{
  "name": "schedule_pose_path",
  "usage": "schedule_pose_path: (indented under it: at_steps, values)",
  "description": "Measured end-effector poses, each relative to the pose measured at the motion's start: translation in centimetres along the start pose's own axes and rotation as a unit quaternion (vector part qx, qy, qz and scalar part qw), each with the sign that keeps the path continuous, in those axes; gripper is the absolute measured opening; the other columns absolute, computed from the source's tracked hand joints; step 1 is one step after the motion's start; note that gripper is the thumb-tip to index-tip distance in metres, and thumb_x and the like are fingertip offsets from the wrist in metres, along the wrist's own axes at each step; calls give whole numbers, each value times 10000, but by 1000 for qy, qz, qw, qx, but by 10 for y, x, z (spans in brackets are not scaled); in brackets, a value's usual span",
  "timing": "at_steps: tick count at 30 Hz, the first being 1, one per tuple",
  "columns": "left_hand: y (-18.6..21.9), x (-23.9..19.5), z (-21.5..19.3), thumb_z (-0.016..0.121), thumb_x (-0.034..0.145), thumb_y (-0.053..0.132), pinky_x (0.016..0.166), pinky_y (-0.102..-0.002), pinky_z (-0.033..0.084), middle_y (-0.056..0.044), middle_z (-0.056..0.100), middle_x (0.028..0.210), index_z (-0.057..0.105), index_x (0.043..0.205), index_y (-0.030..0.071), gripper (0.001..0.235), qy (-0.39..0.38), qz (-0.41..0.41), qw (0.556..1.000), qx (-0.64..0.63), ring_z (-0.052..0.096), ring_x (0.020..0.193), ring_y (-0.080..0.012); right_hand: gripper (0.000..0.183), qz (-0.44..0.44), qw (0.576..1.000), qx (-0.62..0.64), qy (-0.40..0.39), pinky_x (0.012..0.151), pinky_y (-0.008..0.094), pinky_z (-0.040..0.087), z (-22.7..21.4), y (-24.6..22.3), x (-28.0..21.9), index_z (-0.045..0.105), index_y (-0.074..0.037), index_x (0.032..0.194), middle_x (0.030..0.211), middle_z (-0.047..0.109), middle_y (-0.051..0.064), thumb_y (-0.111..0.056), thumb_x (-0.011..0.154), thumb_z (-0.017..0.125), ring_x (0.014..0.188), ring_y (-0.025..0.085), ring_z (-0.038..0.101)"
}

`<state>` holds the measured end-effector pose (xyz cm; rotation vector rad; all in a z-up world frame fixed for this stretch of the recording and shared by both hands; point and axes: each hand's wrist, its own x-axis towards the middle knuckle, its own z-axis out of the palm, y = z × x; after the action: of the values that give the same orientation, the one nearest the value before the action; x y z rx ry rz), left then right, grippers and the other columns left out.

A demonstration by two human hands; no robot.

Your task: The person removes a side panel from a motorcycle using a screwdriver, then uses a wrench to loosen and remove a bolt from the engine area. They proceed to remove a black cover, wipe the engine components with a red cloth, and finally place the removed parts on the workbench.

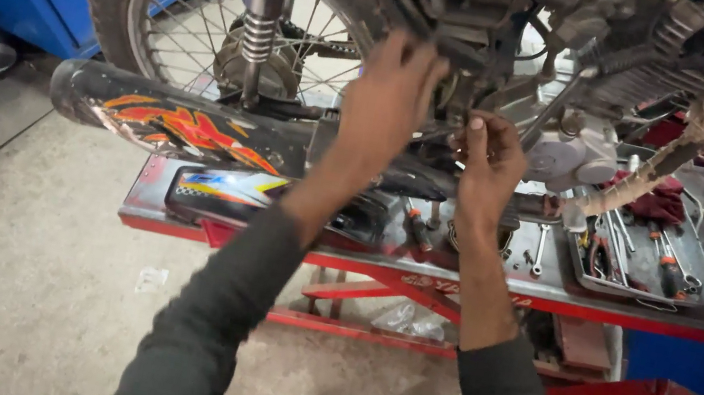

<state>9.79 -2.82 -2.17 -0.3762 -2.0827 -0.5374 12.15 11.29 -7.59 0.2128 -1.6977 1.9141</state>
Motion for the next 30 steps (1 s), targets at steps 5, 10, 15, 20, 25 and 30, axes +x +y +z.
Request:
schedule_pose_path:
  at_steps: [5,10,15,20,25,30]
  values:
    - [25,-129,-12,653,954,132,713,-430,600,-162,569,1037,688,990,12,130,26,-3,982,-187,655,926,-382,156,-39,997,-70,-16,587,363,512,-23,61,-16,668,-45,1067,793,653,136,-174,1055,580,680,187,626]
    - [-18,-248,38,673,930,199,698,-389,580,-104,632,916,709,933,58,145,-120,-194,958,-174,681,825,-323,113,30,993,-113,17,593,310,496,-27,95,-63,691,-75,997,759,631,100,-171,995,632,649,169,598]
    - [-65,-313,98,705,887,200,722,-446,548,-142,655,832,713,892,57,143,-142,-295,936,-128,674,799,-368,73,83,986,-144,-28,596,322,511,-36,250,-133,702,-96,918,686,660,101,-128,951,645,583,192,631]
    - [-68,-335,108,716,882,268,692,-411,555,-130,699,780,742,907,71,200,-73,-491,864,-84,722,763,-306,267,300,933,-133,-149,461,297,573,-37,335,-178,696,-31,1034,796,707,133,-271,926,655,620,204,715]
    - [-61,-360,105,700,888,281,658,-390,570,-133,735,759,759,907,42,247,-73,-560,823,-62,739,755,-300,271,382,897,-167,-146,444,308,607,-24,357,-189,712,-52,1067,856,722,158,-278,920,686,649,245,737]
    - [-34,-334,74,694,891,238,650,-388,578,-141,727,750,760,901,33,216,-51,-554,829,-53,737,740,-304,391,334,909,-151,-200,552,380,649,-13,372,-166,709,-110,1146,986,716,195,-425,916,689,784,301,741]
